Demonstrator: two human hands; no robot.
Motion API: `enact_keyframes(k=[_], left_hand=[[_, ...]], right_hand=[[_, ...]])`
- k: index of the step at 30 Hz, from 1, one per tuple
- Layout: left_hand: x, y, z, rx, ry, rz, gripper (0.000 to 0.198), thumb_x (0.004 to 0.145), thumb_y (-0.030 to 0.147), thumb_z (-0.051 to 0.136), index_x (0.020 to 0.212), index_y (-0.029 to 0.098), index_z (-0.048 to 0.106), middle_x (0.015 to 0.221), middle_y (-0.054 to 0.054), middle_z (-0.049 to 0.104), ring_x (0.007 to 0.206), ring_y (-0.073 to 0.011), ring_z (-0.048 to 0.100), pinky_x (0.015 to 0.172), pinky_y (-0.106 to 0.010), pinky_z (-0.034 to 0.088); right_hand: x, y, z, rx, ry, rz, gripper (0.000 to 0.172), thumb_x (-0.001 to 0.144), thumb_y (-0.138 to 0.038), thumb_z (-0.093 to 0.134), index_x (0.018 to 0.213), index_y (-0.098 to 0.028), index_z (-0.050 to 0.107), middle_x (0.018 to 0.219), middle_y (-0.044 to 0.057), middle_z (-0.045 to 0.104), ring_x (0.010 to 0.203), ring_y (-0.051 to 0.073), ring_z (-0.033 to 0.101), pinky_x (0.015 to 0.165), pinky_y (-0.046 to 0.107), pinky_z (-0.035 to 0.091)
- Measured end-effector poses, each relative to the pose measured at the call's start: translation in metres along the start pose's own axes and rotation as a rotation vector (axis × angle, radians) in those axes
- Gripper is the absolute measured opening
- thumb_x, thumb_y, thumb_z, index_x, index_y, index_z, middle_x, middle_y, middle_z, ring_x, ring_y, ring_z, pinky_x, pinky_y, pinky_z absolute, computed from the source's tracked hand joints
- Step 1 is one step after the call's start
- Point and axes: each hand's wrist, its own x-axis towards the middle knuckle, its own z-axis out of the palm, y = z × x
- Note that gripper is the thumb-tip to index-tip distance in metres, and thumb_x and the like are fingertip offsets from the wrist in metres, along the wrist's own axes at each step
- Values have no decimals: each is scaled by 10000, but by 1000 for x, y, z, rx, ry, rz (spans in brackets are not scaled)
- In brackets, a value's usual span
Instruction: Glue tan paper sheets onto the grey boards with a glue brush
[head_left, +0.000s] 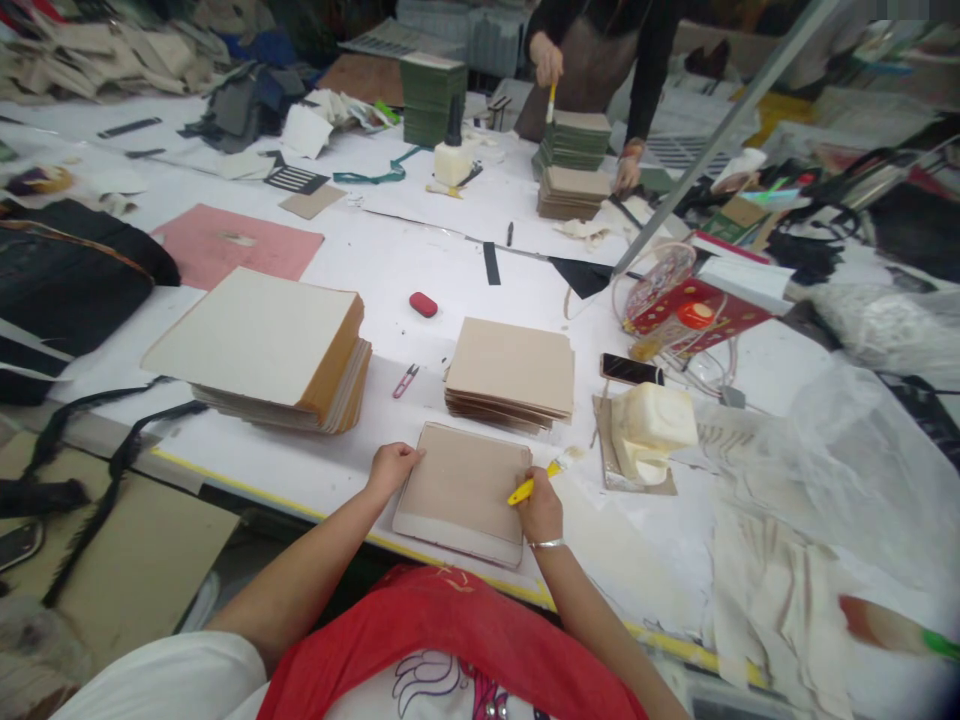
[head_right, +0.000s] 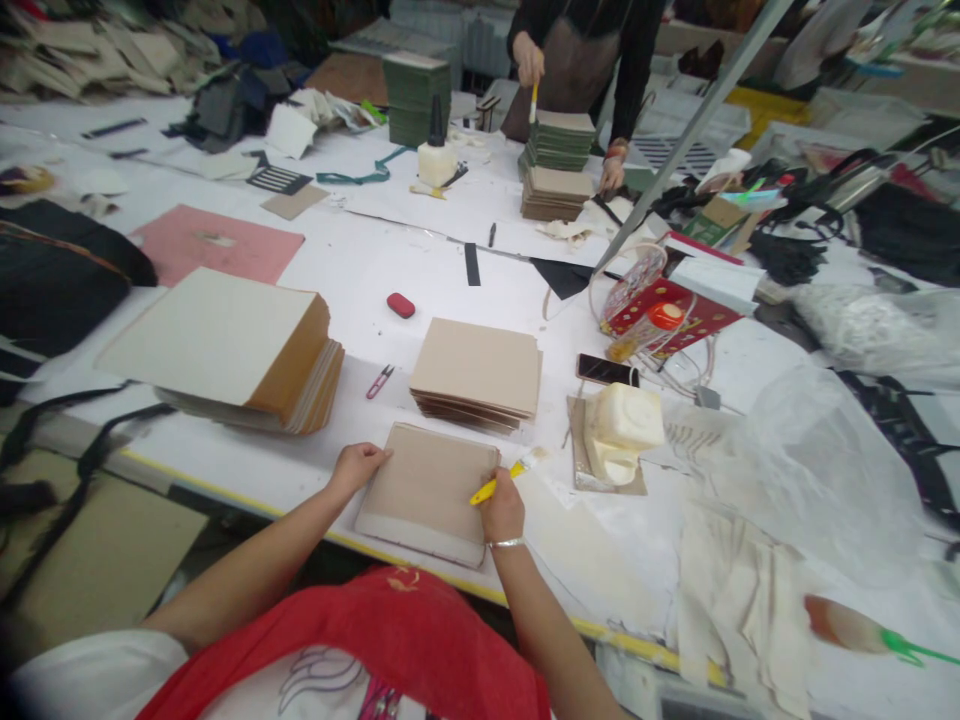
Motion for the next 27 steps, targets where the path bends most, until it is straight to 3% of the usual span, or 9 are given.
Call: enact_keyframes(k=[16,22,27], left_hand=[[7,-2,1,6,-53,-39,340,652,472,572,602,138,613,568,-6,583,576,-144,523,522,-225,362],[4,13,-15,-47,-79,-84,337,814,366,495,1043,123,537,1046,-42,547,916,-218,542,766,-370,470],[8,16,-20,-37,-54,-102,345,813,364,496,1059,125,530,1069,-42,537,934,-228,535,778,-379,468]], right_hand=[[5,-3,-3,-58,-71,78,168,827,-289,405,944,-176,447,714,17,562,606,129,508,539,225,286],[9,-4,-1,-125,-91,76,222,830,-316,417,985,-161,452,692,29,562,576,130,491,513,235,244],[11,-3,0,-134,-102,42,245,823,-330,437,990,-152,457,702,36,566,578,126,490,513,234,240]])
